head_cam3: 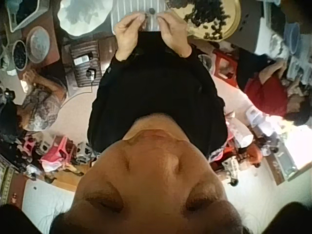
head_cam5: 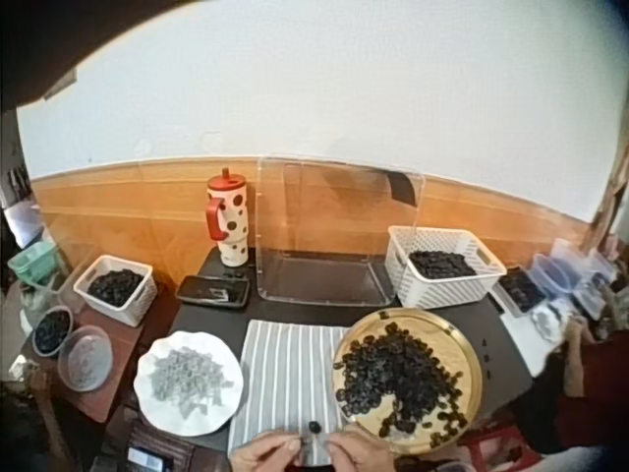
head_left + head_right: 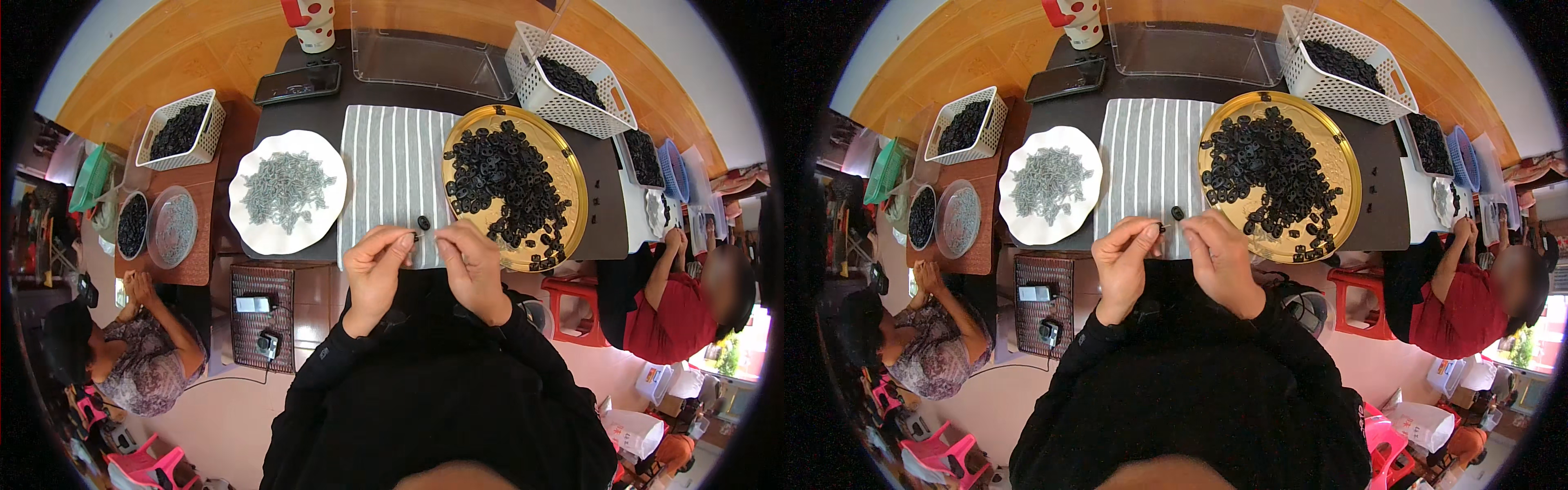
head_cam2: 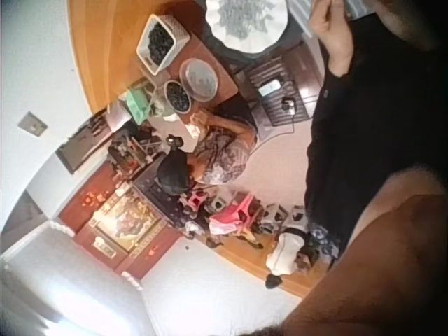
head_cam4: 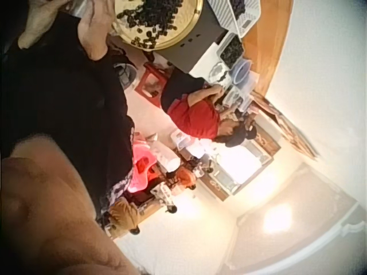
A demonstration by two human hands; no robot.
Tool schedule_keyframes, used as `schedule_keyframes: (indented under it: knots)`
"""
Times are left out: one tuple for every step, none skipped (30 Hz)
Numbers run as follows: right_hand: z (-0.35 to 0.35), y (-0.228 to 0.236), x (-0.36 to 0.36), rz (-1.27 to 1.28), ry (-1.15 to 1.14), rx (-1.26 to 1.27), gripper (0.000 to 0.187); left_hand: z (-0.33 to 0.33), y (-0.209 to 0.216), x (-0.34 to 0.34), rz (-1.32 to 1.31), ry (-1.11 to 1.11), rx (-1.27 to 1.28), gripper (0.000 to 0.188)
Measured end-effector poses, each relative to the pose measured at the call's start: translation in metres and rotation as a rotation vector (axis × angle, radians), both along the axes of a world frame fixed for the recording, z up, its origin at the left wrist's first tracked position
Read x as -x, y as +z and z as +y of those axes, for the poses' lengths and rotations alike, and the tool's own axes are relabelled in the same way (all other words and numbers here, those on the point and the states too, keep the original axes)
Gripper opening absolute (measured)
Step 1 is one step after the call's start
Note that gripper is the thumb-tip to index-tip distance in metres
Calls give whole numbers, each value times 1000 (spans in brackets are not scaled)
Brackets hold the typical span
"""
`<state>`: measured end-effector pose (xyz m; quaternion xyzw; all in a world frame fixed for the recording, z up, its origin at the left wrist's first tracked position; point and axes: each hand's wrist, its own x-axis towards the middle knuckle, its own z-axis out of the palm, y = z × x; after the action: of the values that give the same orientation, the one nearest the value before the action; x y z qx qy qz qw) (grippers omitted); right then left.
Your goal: The person picks up black plastic components from a tray, joins them with metal pins from a plate, and places the assembled units onto a striped cloth. They repeat this process, occasionally reaching into a white basket to retrieve more black components.
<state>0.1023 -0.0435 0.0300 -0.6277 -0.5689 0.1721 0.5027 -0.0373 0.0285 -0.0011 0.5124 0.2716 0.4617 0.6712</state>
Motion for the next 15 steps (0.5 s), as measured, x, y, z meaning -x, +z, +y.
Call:
schedule_keyframes:
  knots:
    - [3, 0, -2, -137, -75, 5, 12, 1, -1, 2, -43, -6, 73, 12]
    - [7, -1, -3, -138, -73, 7, 12, 2, 0, 3, -86, -14, 146, 11]
    - [11, -2, -3, -300, -94, 17, 12, 2, -1, 3, -78, 6, 168, 12]
    - [14, -3, -3, -462, -113, 27, 12, 2, -1, 3, -79, 8, 169, 12]
    - [17, -2, -1, -464, -112, 27, 12, 2, 0, 3, -80, 11, 192, 13]
    - [21, -2, 2, -558, -132, 73, 13, 3, 0, 2, -82, 13, 215, 14]
    - [24, -2, 3, -652, -151, 118, 14, 3, -1, 3, -84, 15, 216, 14]
    - [25, -3, 4, -653, -148, 116, 14, 4, -1, 4, -88, 28, 209, 15]
    - [26, -5, 4, -685, -129, 140, 16, 4, -1, 5, -92, 40, 202, 16]
    - [26, -7, 3, -718, -111, 163, 18, 5, -2, 6, -93, 44, 201, 16]
    - [27, -8, 3, -718, -108, 162, 18, 7, -4, 8, -86, 17, 140, 17]
    - [28, -8, 3, -688, -70, 136, 18, 8, -5, 10, -79, -11, 79, 18]
    - [28, -8, 2, -658, -32, 110, 19, 7, -4, 10, -79, -9, 78, 18]
    - [28, -6, 3, -658, -29, 108, 19, 7, -2, 9, -78, -5, 81, 19]
    - [28, -2, 4, -639, 9, 108, 17, 6, -1, 10, -76, -1, 84, 20]
